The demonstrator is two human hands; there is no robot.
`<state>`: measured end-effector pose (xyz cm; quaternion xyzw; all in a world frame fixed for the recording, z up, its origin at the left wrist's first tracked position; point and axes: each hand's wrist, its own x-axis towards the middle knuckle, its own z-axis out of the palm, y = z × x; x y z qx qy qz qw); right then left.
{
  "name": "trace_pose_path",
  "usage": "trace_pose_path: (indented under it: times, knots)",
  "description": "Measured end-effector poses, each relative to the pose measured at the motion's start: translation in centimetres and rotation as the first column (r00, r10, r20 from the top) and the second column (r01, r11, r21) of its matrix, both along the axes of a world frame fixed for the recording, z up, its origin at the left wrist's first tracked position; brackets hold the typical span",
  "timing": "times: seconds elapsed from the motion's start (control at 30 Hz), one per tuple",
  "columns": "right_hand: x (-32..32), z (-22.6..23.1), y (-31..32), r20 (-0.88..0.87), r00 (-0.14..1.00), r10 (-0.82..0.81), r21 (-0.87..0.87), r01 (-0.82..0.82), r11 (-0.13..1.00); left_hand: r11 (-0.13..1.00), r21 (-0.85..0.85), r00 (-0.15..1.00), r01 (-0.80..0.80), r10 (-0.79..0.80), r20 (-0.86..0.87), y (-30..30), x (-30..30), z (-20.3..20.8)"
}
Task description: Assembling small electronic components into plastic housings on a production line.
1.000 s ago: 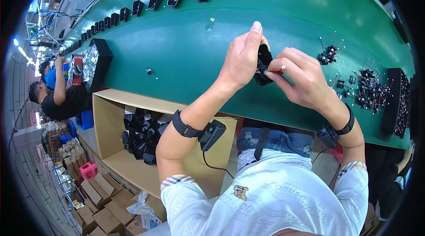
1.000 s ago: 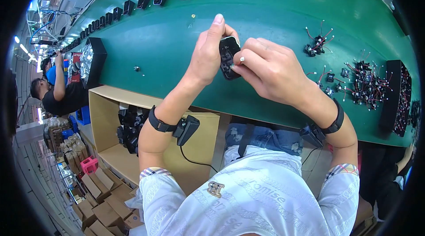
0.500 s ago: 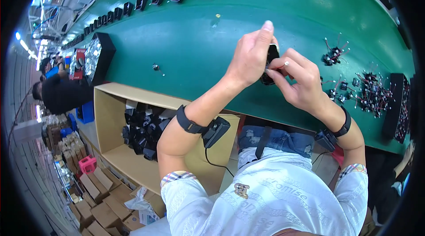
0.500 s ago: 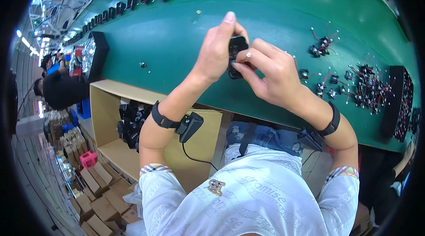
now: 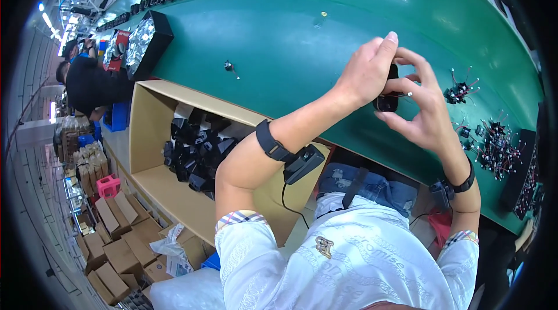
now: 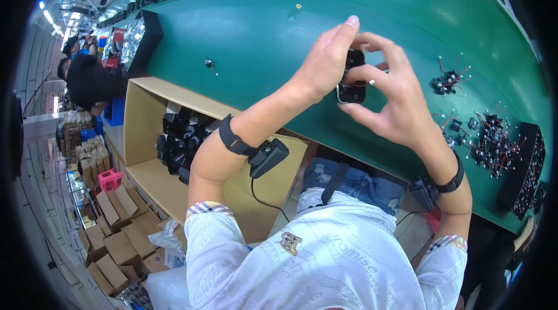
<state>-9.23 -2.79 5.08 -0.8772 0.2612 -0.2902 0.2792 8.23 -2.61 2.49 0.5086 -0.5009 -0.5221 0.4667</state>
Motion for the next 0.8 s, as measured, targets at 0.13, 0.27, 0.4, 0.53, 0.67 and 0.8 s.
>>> trace_pose_path:
  times: [0.13, 0.27, 0.4, 0.53, 0.67, 0.8]
  knots:
    - [-0.3, -0.2, -0.8, -0.051, 0.994, 0.099, 0.109, -0.093, 0.990, 0.999, 0.032, 1.000, -0.010, 0.010, 0.021, 0.2, 0.0, 0.1]
    - [-2.1, -1.2, -2.6, 0.277, 0.959, 0.055, 0.577, -0.211, 0.789, 0.976, 0.158, 0.964, 0.147, -0.105, -0.245, 0.3, 1.0, 2.6]
    - [-2.6, -0.9, -3.6, 0.524, 0.851, -0.037, 0.718, -0.418, 0.556, 0.958, 0.140, 0.935, 0.252, -0.203, -0.292, 0.3, 1.1, 3.1]
    - [-3.2, -1.7, -3.7, 0.552, 0.829, -0.092, 0.779, -0.474, 0.410, 0.970, 0.066, 0.945, 0.235, -0.212, -0.247, -0.1, 0.8, 2.6]
    - [-3.0, -2.4, -4.0, 0.580, 0.810, -0.084, 0.775, -0.518, 0.361, 0.978, 0.088, 0.971, 0.188, -0.172, -0.167, 0.0, 1.2, 2.7]
    - [-2.1, -1.7, -4.3, 0.466, 0.868, -0.174, 0.858, -0.395, 0.328, 0.992, 0.081, 0.987, 0.096, -0.105, 0.118, 0.0, 2.4, 4.1]
